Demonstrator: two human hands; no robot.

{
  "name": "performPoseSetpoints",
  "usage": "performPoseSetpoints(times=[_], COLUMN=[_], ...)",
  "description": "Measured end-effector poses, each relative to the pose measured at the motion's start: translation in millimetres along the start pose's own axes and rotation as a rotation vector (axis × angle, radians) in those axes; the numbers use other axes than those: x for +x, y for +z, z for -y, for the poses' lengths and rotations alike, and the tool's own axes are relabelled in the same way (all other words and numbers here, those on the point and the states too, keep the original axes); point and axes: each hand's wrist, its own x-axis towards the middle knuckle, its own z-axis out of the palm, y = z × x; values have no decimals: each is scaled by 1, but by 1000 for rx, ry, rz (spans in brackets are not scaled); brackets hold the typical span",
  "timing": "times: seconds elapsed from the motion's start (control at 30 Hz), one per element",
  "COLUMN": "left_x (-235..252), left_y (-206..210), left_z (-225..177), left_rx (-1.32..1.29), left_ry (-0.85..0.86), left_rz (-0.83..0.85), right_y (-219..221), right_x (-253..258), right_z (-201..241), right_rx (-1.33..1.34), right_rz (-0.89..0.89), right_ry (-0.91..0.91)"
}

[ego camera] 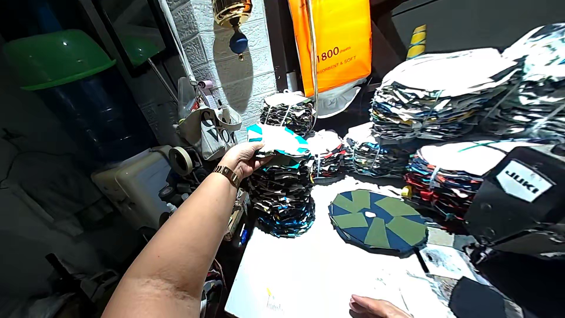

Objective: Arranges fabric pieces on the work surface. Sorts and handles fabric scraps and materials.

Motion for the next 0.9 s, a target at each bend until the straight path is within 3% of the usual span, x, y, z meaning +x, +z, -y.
performPoseSetpoints(times=[0.27,0.4,0.73,0.9], left_x=[4,4,-1,0], left_y=[-8,-17,-36,-44], left_z=[-2,-5,-1,-2], left_rx=[124,175,559,746], left_ry=[7,0,-11,108], left_rz=[22,-50,-42,-51], right_y=[0,0,0,-1], right_x=[-1,-1,-2,-4], right_z=[1,2,6,8], right_rx=[-7,-4,-34,-24], right_rz=[2,10,6,-2], right_ry=[8,15,22,47])
